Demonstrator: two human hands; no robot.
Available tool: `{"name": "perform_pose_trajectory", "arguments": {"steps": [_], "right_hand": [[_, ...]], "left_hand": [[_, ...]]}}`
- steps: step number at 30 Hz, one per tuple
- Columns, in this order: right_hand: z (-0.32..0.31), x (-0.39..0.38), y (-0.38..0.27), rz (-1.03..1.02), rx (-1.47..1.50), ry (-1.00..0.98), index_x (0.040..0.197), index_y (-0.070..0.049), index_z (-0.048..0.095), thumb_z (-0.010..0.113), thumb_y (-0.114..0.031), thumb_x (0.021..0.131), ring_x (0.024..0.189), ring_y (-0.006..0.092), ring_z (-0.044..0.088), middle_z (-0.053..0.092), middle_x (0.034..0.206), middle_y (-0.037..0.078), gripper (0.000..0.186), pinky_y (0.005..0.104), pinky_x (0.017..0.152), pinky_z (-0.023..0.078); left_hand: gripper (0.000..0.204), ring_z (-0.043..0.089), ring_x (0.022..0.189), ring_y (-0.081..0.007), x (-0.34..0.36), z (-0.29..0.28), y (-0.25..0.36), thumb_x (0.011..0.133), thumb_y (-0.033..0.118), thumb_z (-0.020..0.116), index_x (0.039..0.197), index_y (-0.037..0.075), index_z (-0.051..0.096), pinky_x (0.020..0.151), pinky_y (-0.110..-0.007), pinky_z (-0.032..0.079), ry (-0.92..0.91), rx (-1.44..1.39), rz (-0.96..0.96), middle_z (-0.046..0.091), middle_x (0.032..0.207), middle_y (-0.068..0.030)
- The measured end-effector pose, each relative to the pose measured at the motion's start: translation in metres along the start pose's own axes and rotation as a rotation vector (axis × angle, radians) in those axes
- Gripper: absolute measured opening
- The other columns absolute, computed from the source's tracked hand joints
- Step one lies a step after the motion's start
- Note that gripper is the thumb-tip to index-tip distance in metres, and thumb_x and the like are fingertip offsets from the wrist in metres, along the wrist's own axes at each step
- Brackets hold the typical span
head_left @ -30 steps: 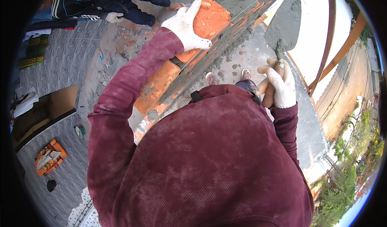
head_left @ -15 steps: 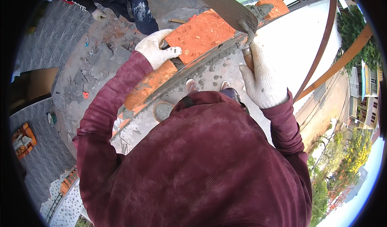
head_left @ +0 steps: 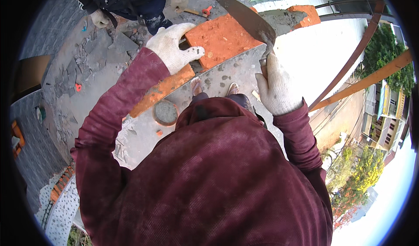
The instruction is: The person is laying bricks on a wall using a trowel to apply mortar. They pick up bricks, apply mortar, and place them on the wall, adjusting their position as needed.
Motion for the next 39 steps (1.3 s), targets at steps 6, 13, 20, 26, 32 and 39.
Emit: {"name": "perform_pose_trajectory", "arguments": {"steps": [6, 13, 20, 26, 32, 39], "right_hand": [[-0.009, -0.006, -0.02, 0.054, 0.067, -0.018, 0.129, 0.009, 0.055, 0.07, -0.013, 0.09, 0.089, 0.0405, 0.071, 0.069, 0.103, 0.026, 0.047, 0.0467, 0.078, 0.057], [-0.009, 0.004, -0.031, 0.05, 0.186, -0.067, 0.133, 0.01, 0.054, 0.073, -0.017, 0.091, 0.089, 0.0414, 0.072, 0.07, 0.102, 0.027, 0.053, 0.0445, 0.075, 0.059], [-0.004, 0.011, -0.053, 0.005, 0.233, -0.095, 0.115, 0.001, 0.056, 0.071, -0.019, 0.094, 0.079, 0.0414, 0.069, 0.067, 0.086, 0.02, 0.033, 0.0458, 0.068, 0.056], [0.011, 0.009, -0.059, 0.17, 0.273, -0.272, 0.112, -0.002, 0.052, 0.068, -0.02, 0.095, 0.082, 0.0446, 0.07, 0.067, 0.088, 0.022, 0.03, 0.0486, 0.07, 0.056], [0.011, 0.009, -0.06, 0.16, 0.334, -0.259, 0.111, -0.002, 0.051, 0.068, -0.02, 0.095, 0.085, 0.047, 0.069, 0.068, 0.09, 0.024, 0.029, 0.0505, 0.072, 0.055], [0.014, 0.009, -0.058, 0.099, 0.316, -0.207, 0.105, -0.001, 0.053, 0.065, -0.023, 0.101, 0.075, 0.0428, 0.07, 0.067, 0.083, 0.022, 0.026, 0.0482, 0.064, 0.056]], "left_hand": [[0.074, 0.069, 0.105, -0.028, -0.002, -0.001, 0.0, 0.081, 0.049, 0.082, 0.141, 0.011, 0.06, 0.089, -0.038, 0.056, -0.004, -0.025, -0.011, 0.068, 0.126, -0.0132], [0.073, 0.07, 0.106, -0.0279, 0.003, -0.002, 0.0, 0.08, 0.045, 0.084, 0.14, 0.01, 0.061, 0.091, -0.039, 0.056, -0.099, -0.111, -0.082, 0.07, 0.125, -0.0129], [0.07, 0.07, 0.108, -0.0246, 0.006, 0.002, -0.005, 0.08, 0.041, 0.086, 0.137, 0.008, 0.063, 0.094, -0.037, 0.055, -0.104, -0.208, -0.068, 0.073, 0.122, -0.012], [0.067, 0.071, 0.109, -0.0224, 0.006, 0.004, -0.004, 0.081, 0.034, 0.087, 0.136, 0.004, 0.064, 0.097, -0.035, 0.055, -0.164, -0.34, -0.134, 0.074, 0.121, -0.013], [0.07, 0.069, 0.107, -0.0174, 0.009, 0.006, -0.006, 0.081, 0.023, 0.089, 0.142, 0.001, 0.061, 0.094, -0.032, 0.055, -0.179, -0.413, -0.135, 0.073, 0.123, -0.0133], [0.067, 0.07, 0.114, -0.0214, 0.009, 0.003, -0.003, 0.082, 0.026, 0.088, 0.14, 0.002, 0.063, 0.101, -0.033, 0.054, -0.219, -0.424, -0.206, 0.074, 0.126, -0.0136]]}}
Point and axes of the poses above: each hand's wrist, its own x-axis towards the middle knuckle, its own z-axis out of the palm, y = z × x, the point moved 5 cm from there along x, towards the middle knuckle
